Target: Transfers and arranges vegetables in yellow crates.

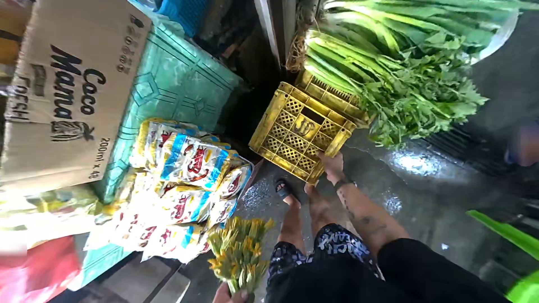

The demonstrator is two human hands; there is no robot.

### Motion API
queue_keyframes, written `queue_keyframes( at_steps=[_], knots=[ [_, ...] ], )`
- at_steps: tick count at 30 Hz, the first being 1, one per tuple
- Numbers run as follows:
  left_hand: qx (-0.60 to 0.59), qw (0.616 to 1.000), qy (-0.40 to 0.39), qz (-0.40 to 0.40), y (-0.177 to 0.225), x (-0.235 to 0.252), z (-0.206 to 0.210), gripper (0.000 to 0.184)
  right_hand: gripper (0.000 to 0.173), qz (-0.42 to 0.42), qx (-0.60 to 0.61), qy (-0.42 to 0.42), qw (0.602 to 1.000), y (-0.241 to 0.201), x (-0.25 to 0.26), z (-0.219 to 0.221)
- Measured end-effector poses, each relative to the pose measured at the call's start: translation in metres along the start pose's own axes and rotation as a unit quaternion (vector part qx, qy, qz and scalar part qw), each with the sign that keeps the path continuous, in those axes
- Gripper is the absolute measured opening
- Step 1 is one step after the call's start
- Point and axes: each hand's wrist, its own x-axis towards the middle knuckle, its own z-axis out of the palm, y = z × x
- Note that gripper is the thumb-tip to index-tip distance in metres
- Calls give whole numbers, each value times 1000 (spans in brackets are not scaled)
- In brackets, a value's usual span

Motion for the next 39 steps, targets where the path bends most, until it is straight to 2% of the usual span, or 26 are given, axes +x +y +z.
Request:
queue_keyframes(
  at_steps=[3, 7, 11, 14, 18, 23, 25, 26, 27, 28, 30, 33, 35, 37, 39],
  knots=[
    [25, 999, -7, -24, 10, 19, -6, 56, 101, -10, -20, -4, 1000, 6, 2, -19],
    [33, 999, -32, -5, 17, 23, -27, 47, 96, -24, -35, 8, 999, 16, -4, -38],
    [54, 999, -3, -3, 20, 17, -43, 56, 89, -9, -12, 20, 1000, 22, 2, -43],
    [43, 999, 2, -4, 22, 20, -41, 58, 99, 10, -6, 31, 999, 16, 2, -36],
    [47, 999, -19, -5, 22, 35, -17, 65, 108, 16, -14, 24, 999, 18, 4, -35],
    [58, 996, -63, -10, 18, 42, 10, 65, 126, 39, -20, -29, 999, 22, 6, -40],
    [64, 997, -46, -13, 12, 37, 17, 69, 130, 6, -83, 6, 997, 8, -13, -49],
    [63, 997, -32, -12, 8, 33, 19, 71, 125, -55, -132, 50, 988, 1, -30, -52],
    [54, 998, -18, -11, 3, 29, 21, 71, 114, -144, -169, 76, 972, -3, -48, -53],
    [42, 999, -3, -10, -4, 25, 24, 70, 103, -241, -205, 67, 946, -3, -64, -51],
    [19, 999, 27, -8, -24, 16, 30, 69, 90, -364, -310, -17, 878, 1, -88, -36],
    [-46, 997, 61, 14, -64, -1, 58, 61, 90, -456, -437, -104, 768, 11, -87, -1],
    [-102, 990, 89, 30, -92, -16, 86, 54, 95, -479, -485, -149, 717, 1, -78, 18],
    [-148, 982, 113, 30, -118, -32, 113, 55, 101, -479, -520, -198, 679, -8, -73, 25],
    [-173, 977, 125, 24, -141, -43, 137, 59, 100, -503, -510, -208, 666, -10, -70, 18]
  ],
)
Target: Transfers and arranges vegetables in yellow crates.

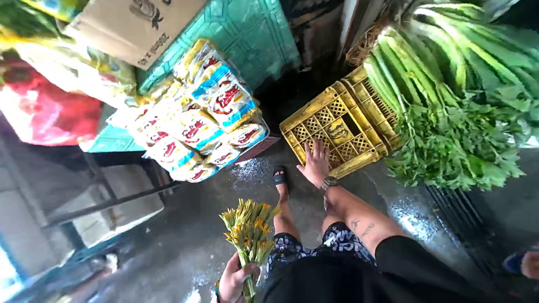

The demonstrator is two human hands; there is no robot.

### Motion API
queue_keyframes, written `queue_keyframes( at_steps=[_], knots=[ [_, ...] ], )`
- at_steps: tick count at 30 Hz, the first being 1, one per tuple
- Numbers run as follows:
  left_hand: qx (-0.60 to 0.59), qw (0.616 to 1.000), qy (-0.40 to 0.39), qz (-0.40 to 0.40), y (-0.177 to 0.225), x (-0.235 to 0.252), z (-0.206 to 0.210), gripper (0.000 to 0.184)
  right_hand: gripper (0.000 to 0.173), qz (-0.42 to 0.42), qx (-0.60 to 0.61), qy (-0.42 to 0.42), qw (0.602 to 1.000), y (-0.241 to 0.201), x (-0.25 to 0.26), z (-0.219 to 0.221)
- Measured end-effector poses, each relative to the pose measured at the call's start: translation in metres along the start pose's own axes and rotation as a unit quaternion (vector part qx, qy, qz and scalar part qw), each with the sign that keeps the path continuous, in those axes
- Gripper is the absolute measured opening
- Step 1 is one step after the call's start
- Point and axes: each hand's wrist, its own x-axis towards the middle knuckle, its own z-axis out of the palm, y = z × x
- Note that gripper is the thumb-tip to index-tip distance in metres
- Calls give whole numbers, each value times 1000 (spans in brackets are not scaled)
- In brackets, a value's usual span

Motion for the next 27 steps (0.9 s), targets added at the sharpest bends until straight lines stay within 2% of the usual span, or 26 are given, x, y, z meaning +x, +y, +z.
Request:
queue_keyframes(
  at_steps=[3, 5, 7, 10, 12, 14, 17, 20, 22, 25, 27],
  knots=[
    [-4, 1000, 0, -6, -28, -13, 14, 53, 78, -18, 59, 70, 996, 19, -30, -7],
    [13, 1000, -5, -4, -30, -9, 25, 51, 64, 1, 121, 101, 988, 42, -58, -10],
    [65, 998, -18, 11, -24, 6, 40, 52, 56, 58, 182, 65, 980, 68, -88, -18],
    [150, 984, -52, 77, -6, 59, 78, 53, 47, 155, 249, -56, 954, 106, -124, -37],
    [181, 974, -73, 113, 13, 106, 115, 58, 41, 153, 252, -98, 950, 126, -140, -46],
    [188, 965, -87, 159, 29, 153, 158, 57, 37, 111, 259, -91, 955, 143, -151, -51],
    [270, 935, -22, 231, 46, 220, 224, 53, 31, 34, 291, -10, 956, 163, -153, -58],
    [381, 892, 72, 234, 54, 262, 282, 73, 23, -28, 326, 75, 942, 166, -142, -70],
    [417, 872, 96, 239, 53, 285, 304, 84, 19, -64, 354, 104, 927, 164, -130, -73],
    [462, 853, 69, 235, 53, 306, 314, 88, 21, -43, 369, 77, 925, 163, -113, -75],
    [487, 840, 50, 234, 46, 307, 304, 86, 26, 28, 380, 29, 924, 164, -100, -75]
  ],
)
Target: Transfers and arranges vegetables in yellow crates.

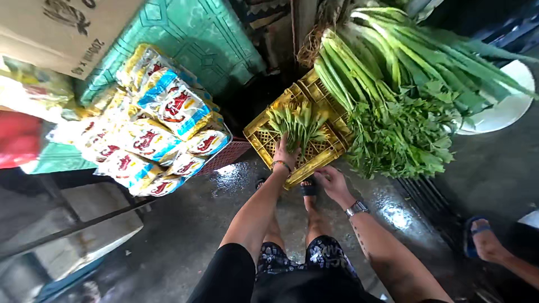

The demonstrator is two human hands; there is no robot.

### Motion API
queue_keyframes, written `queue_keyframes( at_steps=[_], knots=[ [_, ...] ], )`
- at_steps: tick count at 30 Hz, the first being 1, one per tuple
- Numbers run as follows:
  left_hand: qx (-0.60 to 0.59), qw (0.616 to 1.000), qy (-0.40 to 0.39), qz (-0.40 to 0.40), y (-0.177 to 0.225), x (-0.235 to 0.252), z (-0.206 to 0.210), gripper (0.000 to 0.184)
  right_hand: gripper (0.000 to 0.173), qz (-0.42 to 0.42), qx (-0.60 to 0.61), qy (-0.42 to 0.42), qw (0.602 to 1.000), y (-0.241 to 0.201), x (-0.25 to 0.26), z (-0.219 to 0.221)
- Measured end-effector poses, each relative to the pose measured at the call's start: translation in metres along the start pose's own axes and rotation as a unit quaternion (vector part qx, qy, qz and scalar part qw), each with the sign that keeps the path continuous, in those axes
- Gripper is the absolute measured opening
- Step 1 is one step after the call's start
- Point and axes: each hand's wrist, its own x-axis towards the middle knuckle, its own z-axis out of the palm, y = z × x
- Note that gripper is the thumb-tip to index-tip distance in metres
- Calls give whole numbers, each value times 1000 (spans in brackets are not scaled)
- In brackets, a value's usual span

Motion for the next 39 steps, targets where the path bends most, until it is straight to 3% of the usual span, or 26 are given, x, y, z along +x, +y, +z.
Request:
queue_keyframes(
  at_steps=[3, 6, 9, 12, 17, 21, 26, 29, 31, 35, 37, 39],
  knots=[
    [-36, 999, -7, -10, -19, -2, -6, 89, 35, 172, 53, -11, 984, -7, 21, -2],
    [-94, 993, -26, -59, -18, 4, -15, 82, 40, 267, 150, 30, 951, -15, 36, 7],
    [-73, 987, -75, -124, -2, 14, -27, 69, 39, 274, 190, 68, 940, -26, 49, 29],
    [-25, 988, -91, -124, 7, 32, -32, 51, 59, 263, 143, 84, 950, -41, 66, 47],
    [-12, 972, -169, -162, 12, 47, -69, 50, 85, 341, 15, 100, 935, -76, 101, 62],
    [-80, 954, -211, -198, 18, 70, -89, 47, 59, 349, -2, 130, 928, -82, 107, 61],
    [-215, 908, -259, -250, 11, 77, -129, 10, 40, 333, 215, 148, 906, -97, 79, 34],
    [-308, 877, -285, -235, 1, 71, -155, 38, 29, 295, 286, 173, 895, -108, 64, 19],
    [-379, 848, -290, -229, -7, 66, -166, 44, 24, 266, 296, 201, 895, -125, 60, 14],
    [-599, 719, -288, -203, -11, 42, -178, 32, 20, 169, 313, 235, 905, -161, 49, 25],
    [-680, 658, -271, -178, -4, 21, -174, 30, 20, 144, 341, 279, 886, -178, 48, 50],
    [-714, 646, -221, -158, 9, -3, -160, 29, 22, 134, 375, 342, 851, -190, 54, 83]
  ],
)
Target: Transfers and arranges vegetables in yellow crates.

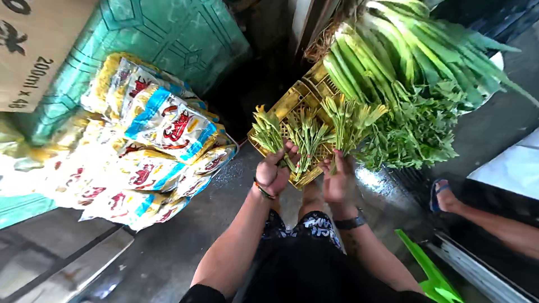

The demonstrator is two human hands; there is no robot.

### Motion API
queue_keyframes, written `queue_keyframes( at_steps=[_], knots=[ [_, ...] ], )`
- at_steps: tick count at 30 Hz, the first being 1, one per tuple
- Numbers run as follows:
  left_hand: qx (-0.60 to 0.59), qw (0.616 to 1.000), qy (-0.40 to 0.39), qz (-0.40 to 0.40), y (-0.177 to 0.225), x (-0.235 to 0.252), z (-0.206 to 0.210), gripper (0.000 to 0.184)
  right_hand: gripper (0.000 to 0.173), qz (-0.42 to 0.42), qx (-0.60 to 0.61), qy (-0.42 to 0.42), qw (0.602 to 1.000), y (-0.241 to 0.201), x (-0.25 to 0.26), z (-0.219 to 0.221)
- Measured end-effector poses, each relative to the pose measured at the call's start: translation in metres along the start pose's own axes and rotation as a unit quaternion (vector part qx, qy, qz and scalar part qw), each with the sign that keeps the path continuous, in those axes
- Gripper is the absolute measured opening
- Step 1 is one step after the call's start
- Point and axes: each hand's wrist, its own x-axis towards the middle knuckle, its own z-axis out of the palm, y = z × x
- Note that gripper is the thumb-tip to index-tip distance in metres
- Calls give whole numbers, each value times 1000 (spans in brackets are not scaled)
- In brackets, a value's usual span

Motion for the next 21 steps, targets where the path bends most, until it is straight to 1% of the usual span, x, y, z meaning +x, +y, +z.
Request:
queue_keyframes(
  at_steps=[2, 4, 5, 7, 8, 10, 11, 13, 14, 15, 16, 17, 18, 19, 20, 21],
  knots=[
    [32, 998, 23, 39, -33, -12, 9, 29, 29, -13, 23, 45, 999, 14, -10, 27],
    [84, 992, 62, 66, -52, -21, 17, 31, 26, -20, 24, 47, 998, 18, -9, 46],
    [93, 990, 73, 74, -53, -24, 16, 30, 26, -19, 23, 37, 999, 20, -8, 47],
    [91, 989, 89, 76, -45, -23, 10, 32, 26, -26, 0, -9, 1000, 23, -5, 38],
    [89, 989, 100, 70, -40, -22, 6, 32, 27, -27, -35, -39, 998, 23, -4, 31],
    [91, 988, 115, 56, -36, -15, -4, 30, 33, -14, -167, -103, 980, 19, -3, 19],
    [99, 987, 115, 53, -38, -11, -9, 28, 36, -6, -247, -147, 958, 16, -3, 14],
    [152, 980, 114, 57, -48, -3, -18, 25, 35, -28, -396, -222, 891, 21, -2, 9],
    [189, 974, 111, 50, -52, 2, -21, 29, 33, -50, -455, -253, 852, 27, -1, 10],
    [216, 968, 118, 41, -57, 9, -24, 32, 32, -71, -499, -275, 819, 35, -1, 10],
    [231, 964, 131, 22, -61, 15, -28, 33, 32, -81, -524, -295, 795, 44, 0, 9],
    [238, 959, 153, -2, -63, 23, -33, 30, 33, -63, -535, -324, 778, 51, 2, 6],
    [241, 953, 181, -28, -65, 30, -38, 26, 38, -29, -533, -358, 766, 54, 7, 3],
    [241, 947, 204, -54, -65, 35, -41, 24, 43, 8, -510, -388, 768, 54, 14, -3],
    [245, 942, 219, -73, -64, 37, -43, 24, 45, 37, -467, -404, 786, 53, 19, -12],
    [247, 938, 231, -80, -62, 36, -42, 24, 42, 59, -409, -397, 819, 52, 21, -24]
  ],
)
